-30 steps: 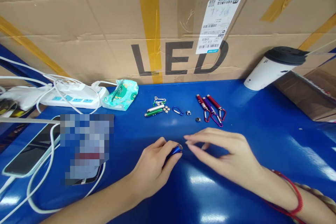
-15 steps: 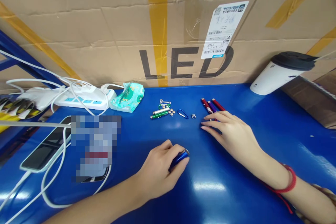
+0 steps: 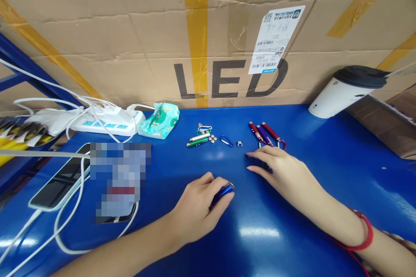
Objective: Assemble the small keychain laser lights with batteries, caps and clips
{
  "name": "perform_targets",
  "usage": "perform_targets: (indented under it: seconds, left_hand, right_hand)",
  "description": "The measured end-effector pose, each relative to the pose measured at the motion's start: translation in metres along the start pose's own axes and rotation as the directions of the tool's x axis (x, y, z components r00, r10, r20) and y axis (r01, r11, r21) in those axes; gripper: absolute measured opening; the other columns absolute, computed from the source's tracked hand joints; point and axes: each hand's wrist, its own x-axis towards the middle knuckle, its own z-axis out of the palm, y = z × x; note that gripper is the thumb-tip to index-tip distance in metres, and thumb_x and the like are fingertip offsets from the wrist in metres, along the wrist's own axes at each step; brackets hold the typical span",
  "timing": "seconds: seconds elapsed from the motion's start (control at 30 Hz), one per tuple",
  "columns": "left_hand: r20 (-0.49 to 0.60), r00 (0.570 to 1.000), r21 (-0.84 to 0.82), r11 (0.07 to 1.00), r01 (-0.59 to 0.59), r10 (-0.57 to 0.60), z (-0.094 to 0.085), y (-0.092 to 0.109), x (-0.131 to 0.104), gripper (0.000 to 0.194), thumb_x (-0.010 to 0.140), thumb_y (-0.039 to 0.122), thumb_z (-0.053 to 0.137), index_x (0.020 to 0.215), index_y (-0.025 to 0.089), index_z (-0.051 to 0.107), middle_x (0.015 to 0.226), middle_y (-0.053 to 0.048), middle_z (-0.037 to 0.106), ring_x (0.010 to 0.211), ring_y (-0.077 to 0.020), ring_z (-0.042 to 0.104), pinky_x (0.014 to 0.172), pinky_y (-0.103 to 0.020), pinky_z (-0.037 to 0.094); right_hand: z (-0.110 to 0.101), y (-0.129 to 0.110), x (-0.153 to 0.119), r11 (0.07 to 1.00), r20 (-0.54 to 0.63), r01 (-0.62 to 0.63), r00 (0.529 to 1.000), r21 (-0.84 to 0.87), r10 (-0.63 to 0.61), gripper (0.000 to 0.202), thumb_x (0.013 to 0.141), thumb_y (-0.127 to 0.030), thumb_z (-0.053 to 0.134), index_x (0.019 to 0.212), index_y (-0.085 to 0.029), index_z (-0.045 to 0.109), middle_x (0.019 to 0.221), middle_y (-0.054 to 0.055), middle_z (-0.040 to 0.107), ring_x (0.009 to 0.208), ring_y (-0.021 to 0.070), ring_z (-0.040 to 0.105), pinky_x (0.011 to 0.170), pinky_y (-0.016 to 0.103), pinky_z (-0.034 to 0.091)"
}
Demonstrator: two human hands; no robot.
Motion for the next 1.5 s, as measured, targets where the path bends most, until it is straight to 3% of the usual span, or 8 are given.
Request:
perform_targets:
  seconds: [0.13,0.2,0.53,0.67,0.8,1.0,1.27,1.5]
  left_hand:
    - [-0.007,1.0,-0.006,1.0,0.0,0.0,0.0,-0.001,-0.001,0.02,0.093,0.027,0.038,0.093,0.018,0.056,0.077,-0.003,0.059,0.071,-0.0161,0.056,0.065,-0.028,0.047]
    - [-0.011,1.0,-0.005,1.0,-0.006,0.006,0.001,-0.002,-0.001,0.02,0.093,0.026,0.038,0.093,0.018,0.055,0.076,-0.003,0.059,0.071,-0.0162,0.056,0.065,-0.028,0.046]
    - [-0.005,1.0,-0.009,1.0,-0.009,0.009,0.001,-0.001,-0.001,0.019,0.093,0.026,0.038,0.093,0.019,0.055,0.077,-0.003,0.06,0.072,-0.0164,0.057,0.065,-0.027,0.047]
    - [0.005,1.0,-0.018,1.0,-0.002,0.002,0.0,-0.001,-0.001,0.019,0.093,0.026,0.038,0.093,0.019,0.055,0.077,-0.003,0.06,0.072,-0.0162,0.057,0.065,-0.027,0.047]
    - [0.001,1.0,-0.022,1.0,0.007,-0.007,0.001,-0.001,-0.001,0.02,0.093,0.027,0.038,0.093,0.019,0.056,0.077,-0.003,0.06,0.071,-0.016,0.057,0.066,-0.027,0.047]
    - [-0.01,1.0,0.02,1.0,-0.003,0.004,0.002,-0.001,-0.002,0.021,0.093,0.027,0.037,0.092,0.019,0.056,0.075,-0.002,0.06,0.07,-0.0158,0.056,0.064,-0.027,0.046]
    - [-0.011,1.0,0.067,0.998,-0.01,0.011,0.0,0.001,-0.001,0.021,0.093,0.027,0.037,0.091,0.019,0.057,0.073,-0.002,0.058,0.067,-0.0151,0.056,0.062,-0.026,0.047]
    - [0.007,1.0,0.077,0.997,0.008,-0.009,0.0,0.002,-0.001,0.023,0.093,0.027,0.036,0.093,0.018,0.057,0.073,-0.003,0.058,0.068,-0.0162,0.056,0.064,-0.028,0.046]
  right_hand:
    - [-0.005,-0.002,0.002,0.967,0.07,0.068,0.994,0.247,-0.087,0.02,0.083,-0.023,0.059,0.103,-0.023,0.063,0.098,0.003,0.064,0.085,0.0158,0.064,0.074,0.026,0.053]
    - [-0.009,-0.004,0.003,0.957,0.061,0.08,0.993,0.28,-0.101,0.02,0.083,-0.025,0.06,0.102,-0.024,0.064,0.1,0.002,0.064,0.088,0.0154,0.063,0.076,0.025,0.053]
    - [-0.01,0.0,0.001,0.987,-0.036,-0.013,0.999,-0.158,0.008,0.029,0.073,-0.038,0.069,0.096,-0.02,0.066,0.101,0.008,0.065,0.089,0.0254,0.063,0.063,0.032,0.055]
    - [-0.011,0.006,0.0,0.973,-0.029,-0.064,0.998,-0.22,0.059,0.025,0.078,-0.042,0.063,0.089,-0.02,0.067,0.084,0.006,0.07,0.067,0.0226,0.067,0.043,0.027,0.046]
    - [-0.009,0.01,0.003,0.995,0.03,-0.074,0.997,-0.07,0.076,0.02,0.076,-0.037,0.067,0.086,-0.02,0.067,0.072,0.003,0.069,0.057,0.0185,0.065,0.043,0.025,0.046]
    - [-0.004,-0.001,0.005,0.913,0.102,0.062,0.988,0.403,-0.112,0.012,0.078,-0.02,0.065,0.09,-0.019,0.067,0.08,0.002,0.067,0.065,0.0123,0.065,0.064,0.022,0.054]
    - [-0.005,-0.012,0.004,0.898,0.107,0.098,0.982,0.428,-0.158,0.011,0.082,-0.02,0.059,0.09,-0.021,0.067,0.088,0.004,0.067,0.078,0.0154,0.066,0.073,0.026,0.054]
    - [-0.007,-0.015,0.003,0.913,0.187,0.051,0.973,0.406,-0.138,0.011,0.078,-0.032,0.065,0.08,-0.022,0.063,0.078,-0.001,0.064,0.061,0.0118,0.061,0.054,0.021,0.048]
